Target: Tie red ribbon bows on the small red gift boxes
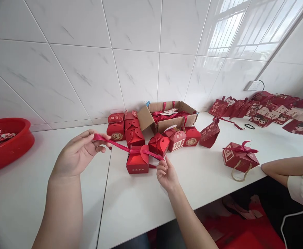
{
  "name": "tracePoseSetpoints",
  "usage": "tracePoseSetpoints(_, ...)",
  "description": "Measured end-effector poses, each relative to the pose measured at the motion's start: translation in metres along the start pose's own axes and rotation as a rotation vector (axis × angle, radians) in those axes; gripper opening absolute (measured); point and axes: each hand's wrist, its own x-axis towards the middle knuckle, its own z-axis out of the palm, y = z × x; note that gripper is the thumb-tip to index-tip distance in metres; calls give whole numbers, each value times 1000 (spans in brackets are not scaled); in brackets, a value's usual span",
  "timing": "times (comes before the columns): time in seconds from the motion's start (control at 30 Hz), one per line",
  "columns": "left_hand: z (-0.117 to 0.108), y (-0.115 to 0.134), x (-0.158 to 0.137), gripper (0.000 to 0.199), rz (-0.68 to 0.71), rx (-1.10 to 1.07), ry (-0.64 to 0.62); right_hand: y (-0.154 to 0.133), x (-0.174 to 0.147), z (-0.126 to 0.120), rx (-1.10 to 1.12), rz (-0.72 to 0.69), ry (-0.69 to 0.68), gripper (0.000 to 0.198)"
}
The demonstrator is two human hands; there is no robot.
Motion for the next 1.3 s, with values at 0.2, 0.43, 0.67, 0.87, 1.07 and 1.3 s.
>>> tracePoseSetpoints(0.2,-5,5,-2,11,94,-77,67,-9,-11,-1,115,-214,133,18)
tracePoseSetpoints(0.43,-8,7,-3,11,125,-95,51,-25,-12,6,110,-266,206,18)
tracePoseSetpoints(0.67,-1,12,-6,16,88,-41,148,-40,-3,9,100,-323,185,15)
tracePoseSetpoints(0.87,4,22,5,13,135,6,171,-65,-3,29,-57,-456,84,18)
tracePoseSetpoints(1.07,24,44,27,12,97,246,35,-76,-6,76,-329,-629,-86,14)
tracePoseSetpoints(1.3,57,80,52,11,334,1096,-54,-63,-7,133,-600,-690,-315,20)
